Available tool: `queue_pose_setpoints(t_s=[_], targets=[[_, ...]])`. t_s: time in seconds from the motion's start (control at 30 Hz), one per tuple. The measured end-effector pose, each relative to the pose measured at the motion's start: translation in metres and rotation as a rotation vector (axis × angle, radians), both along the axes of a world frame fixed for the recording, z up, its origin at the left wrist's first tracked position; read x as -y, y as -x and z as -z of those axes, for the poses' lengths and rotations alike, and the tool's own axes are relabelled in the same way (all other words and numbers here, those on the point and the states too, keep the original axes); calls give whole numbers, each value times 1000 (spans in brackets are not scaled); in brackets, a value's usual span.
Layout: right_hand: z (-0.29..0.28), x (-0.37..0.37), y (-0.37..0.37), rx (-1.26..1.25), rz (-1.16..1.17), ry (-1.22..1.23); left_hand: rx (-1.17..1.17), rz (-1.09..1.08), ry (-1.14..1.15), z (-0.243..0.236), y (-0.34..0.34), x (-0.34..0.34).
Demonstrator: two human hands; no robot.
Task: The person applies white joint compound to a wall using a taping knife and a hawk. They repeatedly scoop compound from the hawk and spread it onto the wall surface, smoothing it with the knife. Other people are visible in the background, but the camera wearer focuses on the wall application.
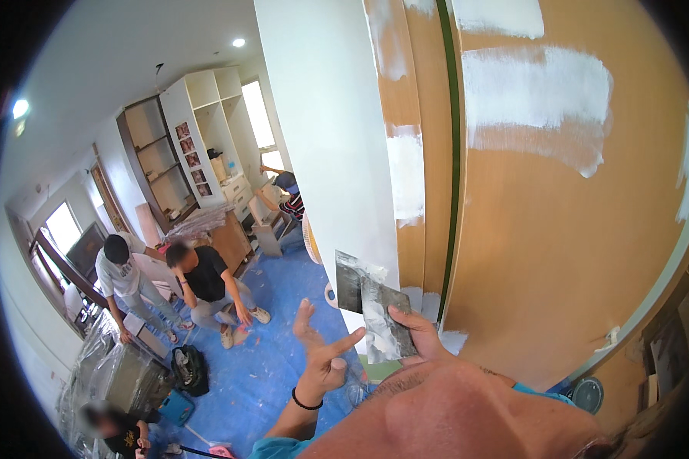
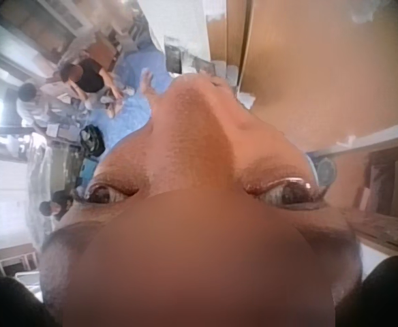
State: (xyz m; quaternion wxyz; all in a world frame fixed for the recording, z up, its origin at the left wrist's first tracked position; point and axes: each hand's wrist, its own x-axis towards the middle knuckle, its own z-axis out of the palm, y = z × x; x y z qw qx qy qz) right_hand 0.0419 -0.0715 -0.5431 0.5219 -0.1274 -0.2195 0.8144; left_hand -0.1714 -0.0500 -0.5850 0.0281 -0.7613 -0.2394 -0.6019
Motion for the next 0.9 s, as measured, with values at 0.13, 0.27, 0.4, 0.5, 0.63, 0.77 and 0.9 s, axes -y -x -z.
queue_pose_setpoints(t_s=[0.13, 0.27, 0.4, 0.5, 0.63, 0.77, 0.9], targets=[[7, -5, 8, -13, -82, 70, 66, 34, 28, 6, -6, -1], [8, -7, 6, -8, -74, 8, 93, -22, 77, 11, -1, 7], [13, -9, 14, 51, -55, 19, 144, -53, 64, 17, 7, 13], [20, -7, 29, 30, -111, 79, 148, 11, 54, 25, 4, 14], [27, -9, 30, -16, -150, 87, 138, 71, 130, 32, 7, 21], [30, -19, 27, -121, -247, 164, 58, -91, 175, 27, 23, 25], [38, -23, 52, 116, -141, 147, 272, 39, 279, 25, 20, 20]])
